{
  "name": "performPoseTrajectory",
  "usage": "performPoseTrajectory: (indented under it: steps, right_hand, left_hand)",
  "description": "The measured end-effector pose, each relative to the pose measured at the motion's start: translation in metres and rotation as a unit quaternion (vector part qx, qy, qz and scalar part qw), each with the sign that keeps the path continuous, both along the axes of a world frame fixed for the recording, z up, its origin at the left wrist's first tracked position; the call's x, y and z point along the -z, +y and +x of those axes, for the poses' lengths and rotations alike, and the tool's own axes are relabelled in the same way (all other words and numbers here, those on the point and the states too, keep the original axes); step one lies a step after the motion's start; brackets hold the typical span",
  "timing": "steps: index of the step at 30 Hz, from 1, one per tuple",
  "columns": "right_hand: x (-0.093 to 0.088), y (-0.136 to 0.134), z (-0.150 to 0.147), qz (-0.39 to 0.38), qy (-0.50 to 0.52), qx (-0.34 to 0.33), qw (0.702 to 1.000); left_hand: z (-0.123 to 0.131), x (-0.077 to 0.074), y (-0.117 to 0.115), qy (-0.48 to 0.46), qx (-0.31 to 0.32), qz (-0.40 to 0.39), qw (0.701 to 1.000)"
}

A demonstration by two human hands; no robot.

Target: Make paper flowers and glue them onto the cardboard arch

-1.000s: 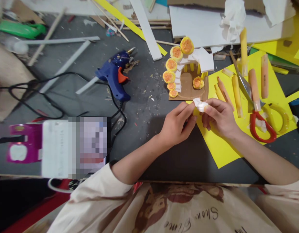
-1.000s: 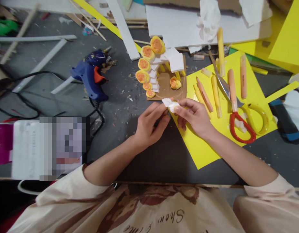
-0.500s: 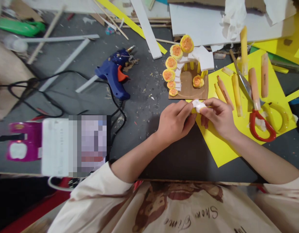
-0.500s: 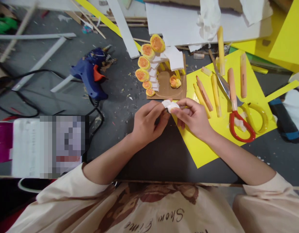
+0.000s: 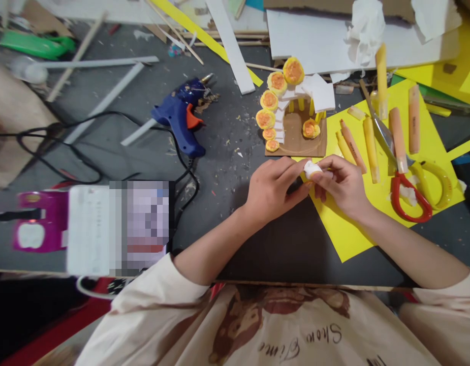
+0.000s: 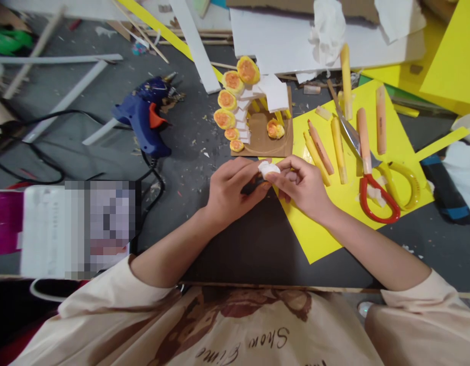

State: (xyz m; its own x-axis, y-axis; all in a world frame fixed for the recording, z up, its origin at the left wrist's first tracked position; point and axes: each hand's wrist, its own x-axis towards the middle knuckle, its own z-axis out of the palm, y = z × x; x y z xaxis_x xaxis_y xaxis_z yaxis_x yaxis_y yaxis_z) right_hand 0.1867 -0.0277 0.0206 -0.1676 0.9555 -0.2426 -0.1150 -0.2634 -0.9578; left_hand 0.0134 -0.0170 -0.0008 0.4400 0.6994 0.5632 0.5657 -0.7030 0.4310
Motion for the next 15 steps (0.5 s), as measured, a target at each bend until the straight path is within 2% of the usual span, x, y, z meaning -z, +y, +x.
performPoseTrajectory:
  steps: [7, 15]
  right_hand:
    - [0.0, -0.0004, 0.0001, 0.006, 0.011, 0.001, 1.0]
    - [0.0029, -0.0006, 0.0016, 0.014, -0.017, -0.003, 1.0]
  left_hand:
    - [-0.0003, 0.0008, -0.0001, 0.013, -0.005, 0.008, 1.0]
    - [-0.0004, -0.0022, -0.0003, -0.005, 0.026, -0.036, 0.999]
